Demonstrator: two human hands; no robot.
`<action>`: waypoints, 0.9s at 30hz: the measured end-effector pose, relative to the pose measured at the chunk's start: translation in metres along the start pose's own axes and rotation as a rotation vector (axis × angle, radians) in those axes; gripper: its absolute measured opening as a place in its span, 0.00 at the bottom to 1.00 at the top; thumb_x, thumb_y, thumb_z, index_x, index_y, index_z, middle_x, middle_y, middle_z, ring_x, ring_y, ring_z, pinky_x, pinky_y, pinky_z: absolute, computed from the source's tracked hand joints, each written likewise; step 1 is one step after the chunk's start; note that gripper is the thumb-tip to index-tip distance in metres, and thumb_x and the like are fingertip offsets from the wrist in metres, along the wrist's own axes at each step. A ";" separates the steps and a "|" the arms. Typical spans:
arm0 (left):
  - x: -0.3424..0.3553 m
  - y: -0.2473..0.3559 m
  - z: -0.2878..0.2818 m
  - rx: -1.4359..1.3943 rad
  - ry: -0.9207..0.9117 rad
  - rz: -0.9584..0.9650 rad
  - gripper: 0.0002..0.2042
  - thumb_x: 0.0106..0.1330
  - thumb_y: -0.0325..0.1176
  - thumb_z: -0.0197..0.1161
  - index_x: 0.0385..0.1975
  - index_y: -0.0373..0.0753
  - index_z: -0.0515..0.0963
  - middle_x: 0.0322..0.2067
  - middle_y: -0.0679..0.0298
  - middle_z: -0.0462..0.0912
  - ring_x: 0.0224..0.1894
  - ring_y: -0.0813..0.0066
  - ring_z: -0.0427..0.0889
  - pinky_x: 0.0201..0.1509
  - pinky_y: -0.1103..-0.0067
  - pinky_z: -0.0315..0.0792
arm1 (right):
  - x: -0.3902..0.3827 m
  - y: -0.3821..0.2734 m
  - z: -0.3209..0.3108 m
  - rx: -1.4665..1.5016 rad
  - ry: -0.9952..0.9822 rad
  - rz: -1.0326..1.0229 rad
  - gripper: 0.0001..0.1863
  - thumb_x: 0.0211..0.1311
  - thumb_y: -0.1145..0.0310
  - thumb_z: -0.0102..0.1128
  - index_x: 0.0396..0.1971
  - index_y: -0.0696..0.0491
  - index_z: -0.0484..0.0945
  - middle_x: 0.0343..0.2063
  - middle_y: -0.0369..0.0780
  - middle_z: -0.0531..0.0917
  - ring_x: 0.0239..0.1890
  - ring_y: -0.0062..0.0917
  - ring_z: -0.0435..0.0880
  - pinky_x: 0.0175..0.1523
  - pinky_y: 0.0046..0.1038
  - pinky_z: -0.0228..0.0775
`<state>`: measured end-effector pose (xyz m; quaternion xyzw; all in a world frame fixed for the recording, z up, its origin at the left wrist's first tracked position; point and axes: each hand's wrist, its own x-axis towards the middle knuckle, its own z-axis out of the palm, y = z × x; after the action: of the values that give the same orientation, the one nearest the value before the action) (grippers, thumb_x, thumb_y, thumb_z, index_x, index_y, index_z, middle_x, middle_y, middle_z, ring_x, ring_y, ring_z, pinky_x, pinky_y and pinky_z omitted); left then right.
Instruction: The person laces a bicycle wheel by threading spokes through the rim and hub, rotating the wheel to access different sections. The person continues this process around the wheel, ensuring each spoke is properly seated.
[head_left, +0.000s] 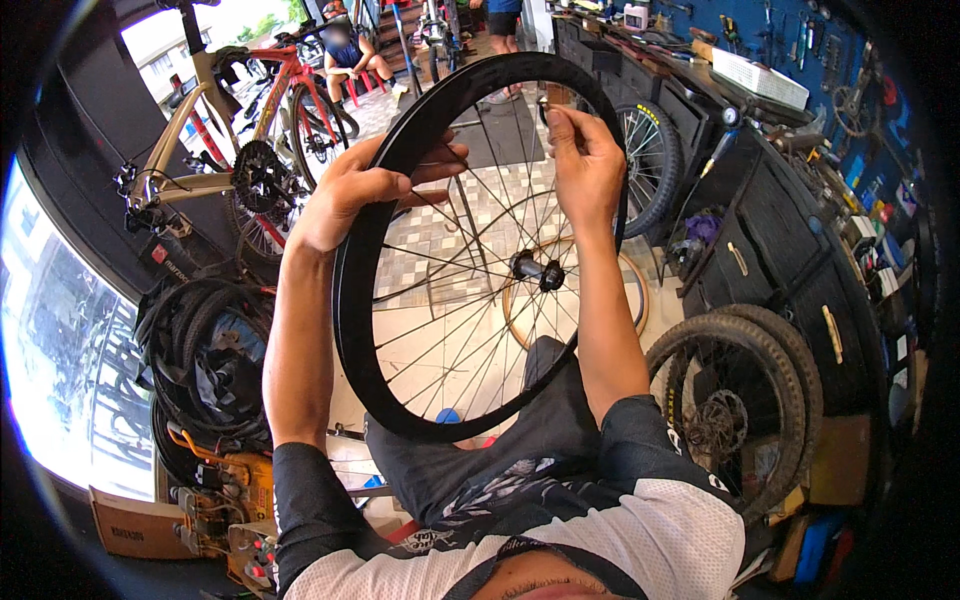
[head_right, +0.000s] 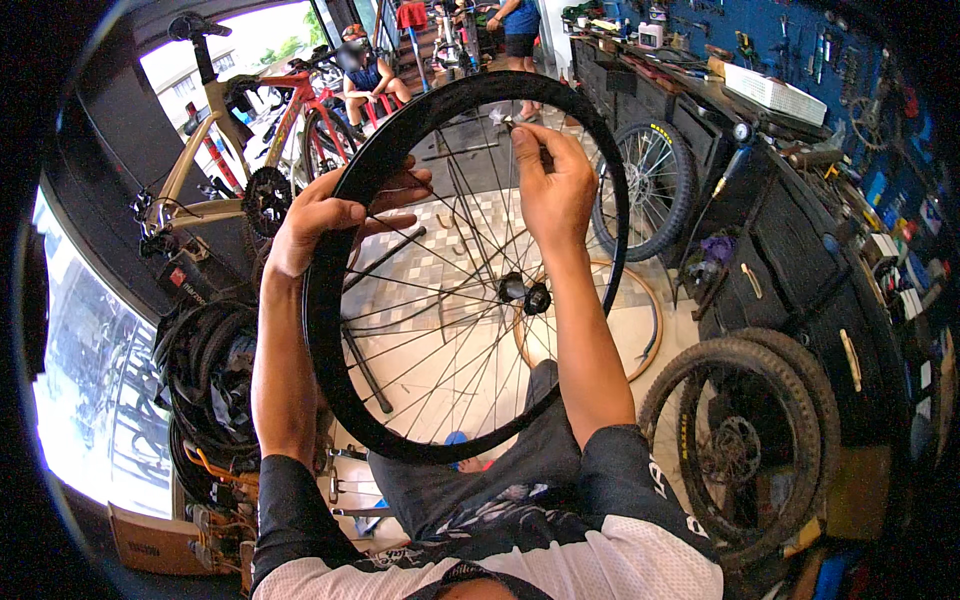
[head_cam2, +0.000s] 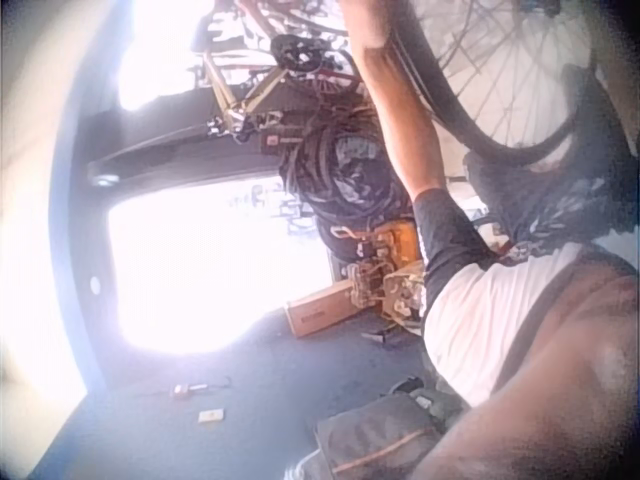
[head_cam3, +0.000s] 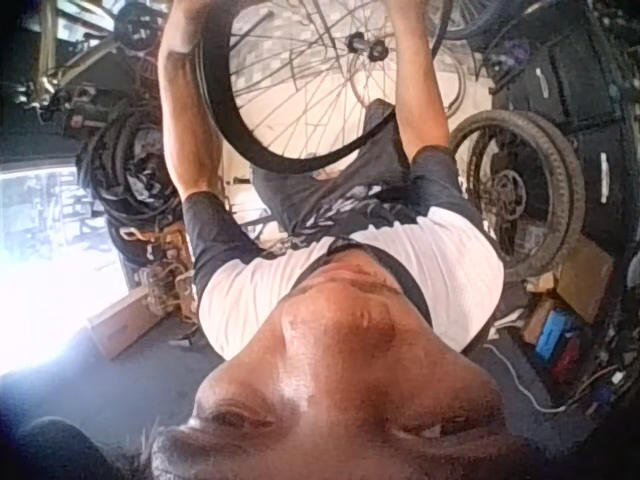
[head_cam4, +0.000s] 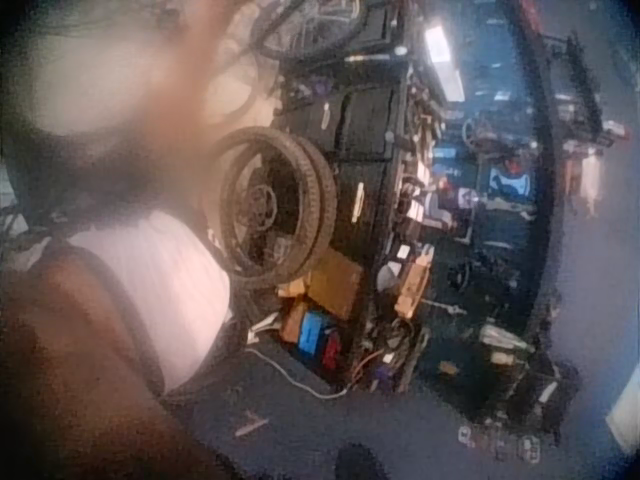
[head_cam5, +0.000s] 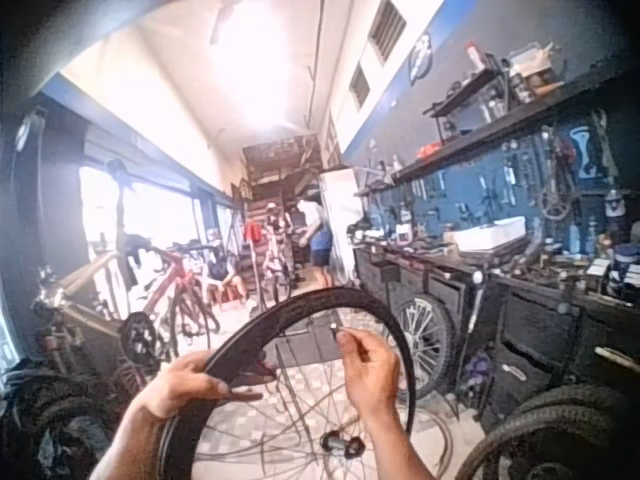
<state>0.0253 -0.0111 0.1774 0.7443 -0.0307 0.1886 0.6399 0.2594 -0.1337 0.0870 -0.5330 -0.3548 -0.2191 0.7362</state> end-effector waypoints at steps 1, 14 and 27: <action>-0.001 0.000 0.001 -0.045 -0.008 -0.001 0.36 0.57 0.30 0.57 0.70 0.23 0.68 0.65 0.44 0.79 0.68 0.55 0.79 0.74 0.61 0.72 | 0.002 0.004 0.003 0.018 0.005 -0.001 0.14 0.71 0.60 0.71 0.42 0.56 0.90 0.31 0.41 0.88 0.32 0.25 0.87 0.40 0.27 0.77; -0.047 -0.008 0.036 0.136 0.228 0.213 0.37 0.54 0.33 0.64 0.67 0.21 0.71 0.61 0.43 0.81 0.66 0.53 0.81 0.76 0.59 0.69 | -0.011 -0.031 0.021 0.437 -0.210 0.193 0.12 0.74 0.63 0.70 0.39 0.60 0.85 0.28 0.37 0.88 0.29 0.17 0.87 0.35 0.19 0.79; -0.059 -0.107 0.049 -0.005 0.243 0.269 0.39 0.58 0.39 0.72 0.69 0.27 0.68 0.63 0.45 0.78 0.67 0.52 0.78 0.69 0.54 0.77 | -0.025 -0.005 -0.002 0.558 -0.385 0.417 0.15 0.77 0.59 0.66 0.40 0.58 0.83 0.29 0.34 0.85 0.24 0.14 0.79 0.28 0.19 0.70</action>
<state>0.0126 -0.0505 0.0526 0.7036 -0.0529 0.3607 0.6100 0.2400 -0.1386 0.0706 -0.4044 -0.4164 0.1436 0.8015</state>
